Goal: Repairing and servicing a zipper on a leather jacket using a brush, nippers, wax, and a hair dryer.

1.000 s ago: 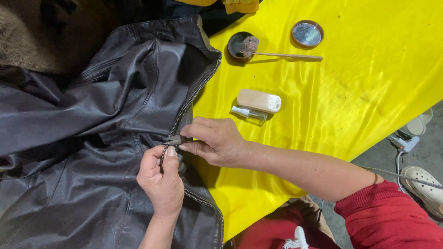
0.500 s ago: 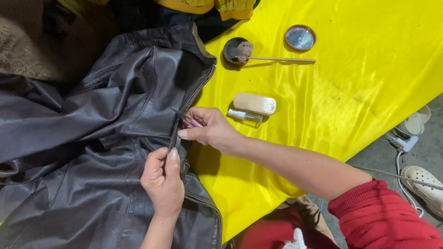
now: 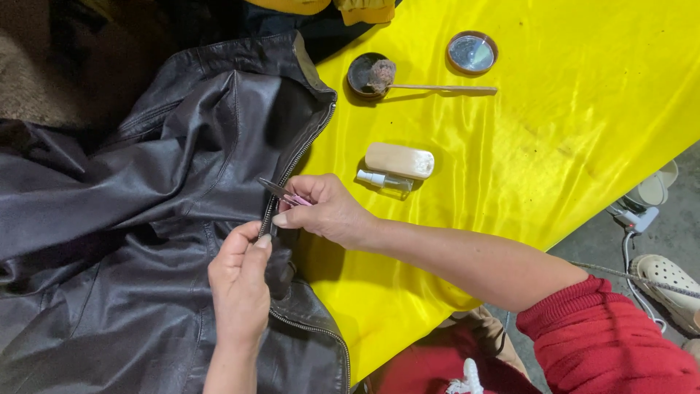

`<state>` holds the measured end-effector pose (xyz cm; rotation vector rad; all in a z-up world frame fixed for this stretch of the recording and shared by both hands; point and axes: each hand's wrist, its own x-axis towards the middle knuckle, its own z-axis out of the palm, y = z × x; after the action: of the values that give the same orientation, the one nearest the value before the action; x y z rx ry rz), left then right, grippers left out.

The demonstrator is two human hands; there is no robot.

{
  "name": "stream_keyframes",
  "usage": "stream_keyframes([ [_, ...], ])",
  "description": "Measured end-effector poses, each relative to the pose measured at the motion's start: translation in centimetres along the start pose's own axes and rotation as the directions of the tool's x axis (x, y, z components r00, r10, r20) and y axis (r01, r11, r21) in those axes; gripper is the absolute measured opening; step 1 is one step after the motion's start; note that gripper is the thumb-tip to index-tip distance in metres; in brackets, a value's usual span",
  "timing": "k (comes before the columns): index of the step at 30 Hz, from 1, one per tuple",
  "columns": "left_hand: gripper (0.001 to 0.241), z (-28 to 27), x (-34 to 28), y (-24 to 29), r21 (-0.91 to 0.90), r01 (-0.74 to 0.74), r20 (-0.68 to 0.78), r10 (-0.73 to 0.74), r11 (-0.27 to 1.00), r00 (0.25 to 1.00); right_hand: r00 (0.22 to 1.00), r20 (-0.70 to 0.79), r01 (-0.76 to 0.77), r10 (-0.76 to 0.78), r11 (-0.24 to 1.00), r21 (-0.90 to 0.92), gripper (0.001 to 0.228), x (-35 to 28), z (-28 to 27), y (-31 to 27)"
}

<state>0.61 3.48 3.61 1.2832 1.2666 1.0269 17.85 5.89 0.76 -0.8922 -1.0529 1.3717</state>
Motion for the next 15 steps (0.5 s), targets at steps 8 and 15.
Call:
stream_keyframes([
  [8,0.014,0.2,-0.2,-1.2,0.017,-0.190,0.010,0.190,0.982,0.982,0.997,0.056,-0.054,0.049,0.995,0.087,0.016,-0.7,0.8,-0.6],
  [15,0.011,0.3,0.0,-2.0,0.133,-0.272,-0.165,0.292,0.953,0.942,0.909,0.274,0.415,-0.313,0.714,-0.563,0.029,-1.6,0.2,-3.2],
])
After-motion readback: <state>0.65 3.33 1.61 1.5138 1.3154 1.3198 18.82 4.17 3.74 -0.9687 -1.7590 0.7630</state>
